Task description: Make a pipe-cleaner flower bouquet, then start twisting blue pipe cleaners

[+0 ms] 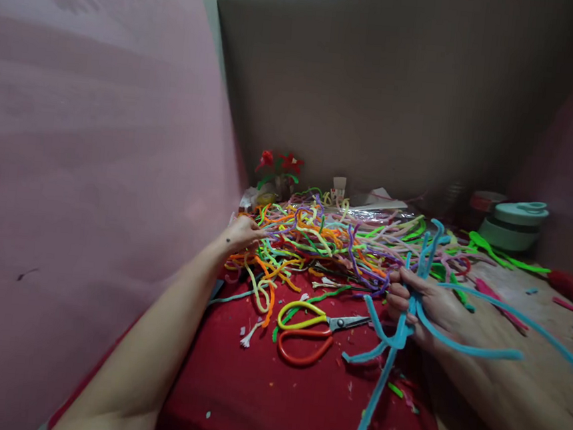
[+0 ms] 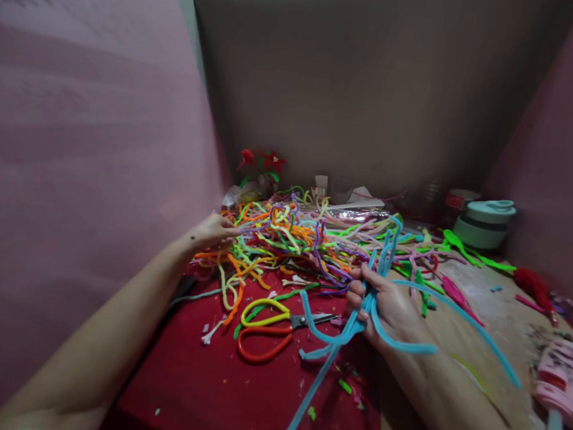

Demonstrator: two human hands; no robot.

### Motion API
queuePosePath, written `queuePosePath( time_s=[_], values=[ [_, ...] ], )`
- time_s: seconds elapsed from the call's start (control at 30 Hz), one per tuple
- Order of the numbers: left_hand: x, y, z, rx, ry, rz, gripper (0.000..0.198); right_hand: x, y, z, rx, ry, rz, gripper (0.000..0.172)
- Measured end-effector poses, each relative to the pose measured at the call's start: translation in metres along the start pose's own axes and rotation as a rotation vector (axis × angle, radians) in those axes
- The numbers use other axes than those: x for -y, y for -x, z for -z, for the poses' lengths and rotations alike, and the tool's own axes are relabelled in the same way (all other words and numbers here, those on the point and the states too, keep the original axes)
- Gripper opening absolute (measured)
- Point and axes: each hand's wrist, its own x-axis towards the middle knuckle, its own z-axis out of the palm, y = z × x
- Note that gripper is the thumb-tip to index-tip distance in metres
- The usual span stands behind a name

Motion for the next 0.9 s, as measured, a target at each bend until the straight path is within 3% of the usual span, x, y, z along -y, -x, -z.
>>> queuePosePath(
  time_s=[0.13,0.37,0.47,0.63,0.8,0.9],
  values=[
    [0.005,0.004,-0.019,-0.065,0.133,0.017,0.032,0.0,-0.001,0.0,0.025,-0.012,0.003,0.021],
    [-0.003,0.016,-0.006,-0.197,0.371,-0.089,0.024,0.001,-0.002,0.003,0.031,-0.011,0.0,0.022],
    [-0.001,0.014,-0.011,-0.28,0.42,-0.117,0.024,-0.001,-0.002,0.002,0.042,-0.014,0.011,0.022],
    [0.001,0.011,-0.02,-0.319,0.357,-0.099,0.017,-0.008,-0.002,0.0,0.037,-0.03,0.0,0.026],
    [-0.029,0.036,-0.017,-0.508,0.213,-0.139,0.015,-0.016,-0.001,0.001,0.059,-0.049,0.018,0.019],
    [-0.06,0.063,-0.036,-0.523,0.129,-0.281,0.016,-0.02,0.003,-0.004,0.104,-0.052,0.022,0.015]
  ],
)
